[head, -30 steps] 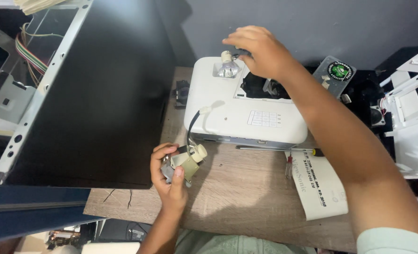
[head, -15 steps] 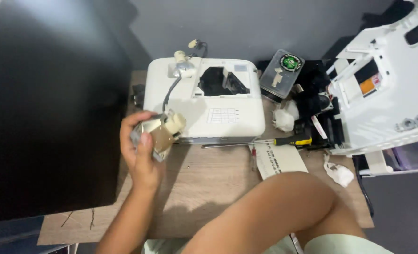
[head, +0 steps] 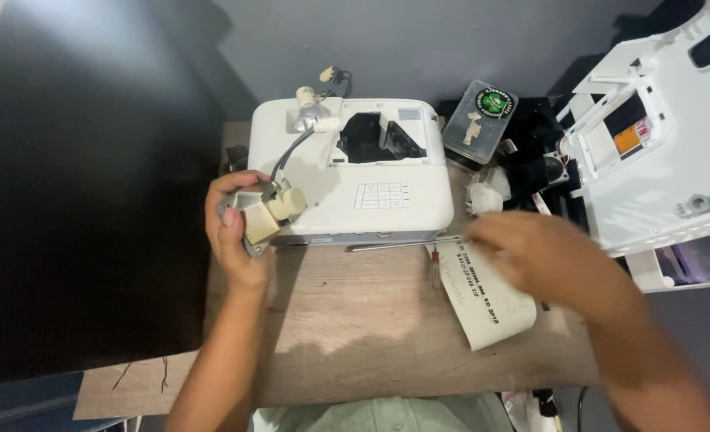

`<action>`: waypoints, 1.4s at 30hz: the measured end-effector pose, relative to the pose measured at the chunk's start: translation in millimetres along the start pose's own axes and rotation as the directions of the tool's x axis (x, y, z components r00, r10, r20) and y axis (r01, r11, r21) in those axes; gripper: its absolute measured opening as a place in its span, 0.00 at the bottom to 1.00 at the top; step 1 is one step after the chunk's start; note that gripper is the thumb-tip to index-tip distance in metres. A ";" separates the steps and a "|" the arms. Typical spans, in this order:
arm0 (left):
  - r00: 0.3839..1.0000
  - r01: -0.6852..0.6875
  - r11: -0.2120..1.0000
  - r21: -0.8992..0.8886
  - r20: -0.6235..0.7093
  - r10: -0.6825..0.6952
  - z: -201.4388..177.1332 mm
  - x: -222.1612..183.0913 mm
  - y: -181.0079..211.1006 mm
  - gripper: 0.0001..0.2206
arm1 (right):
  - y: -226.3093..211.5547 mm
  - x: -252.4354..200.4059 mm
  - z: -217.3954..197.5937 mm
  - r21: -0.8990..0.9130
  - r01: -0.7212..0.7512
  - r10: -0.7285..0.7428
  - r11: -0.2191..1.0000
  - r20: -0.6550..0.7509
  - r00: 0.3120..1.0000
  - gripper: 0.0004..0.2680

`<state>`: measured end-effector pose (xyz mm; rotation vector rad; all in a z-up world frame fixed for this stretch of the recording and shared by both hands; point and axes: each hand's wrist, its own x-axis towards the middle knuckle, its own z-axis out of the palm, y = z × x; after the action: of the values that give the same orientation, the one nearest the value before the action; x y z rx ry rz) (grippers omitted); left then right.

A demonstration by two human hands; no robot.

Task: Repairing a projector by unscrewing and inspecting the lamp assembly

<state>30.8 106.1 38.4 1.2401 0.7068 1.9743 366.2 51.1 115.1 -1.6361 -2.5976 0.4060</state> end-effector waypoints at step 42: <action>0.873 0.485 0.654 -0.580 0.369 -0.320 -7.2 21.0 -26.4 0.22 | 35.9 -49.0 -13.5 -0.159 0.342 -0.378 0.926 -0.401 0.835 0.21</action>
<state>24.8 138.1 27.2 0.7595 0.1002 1.4542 421.8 24.7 124.3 -1.0501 -2.5128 -0.0767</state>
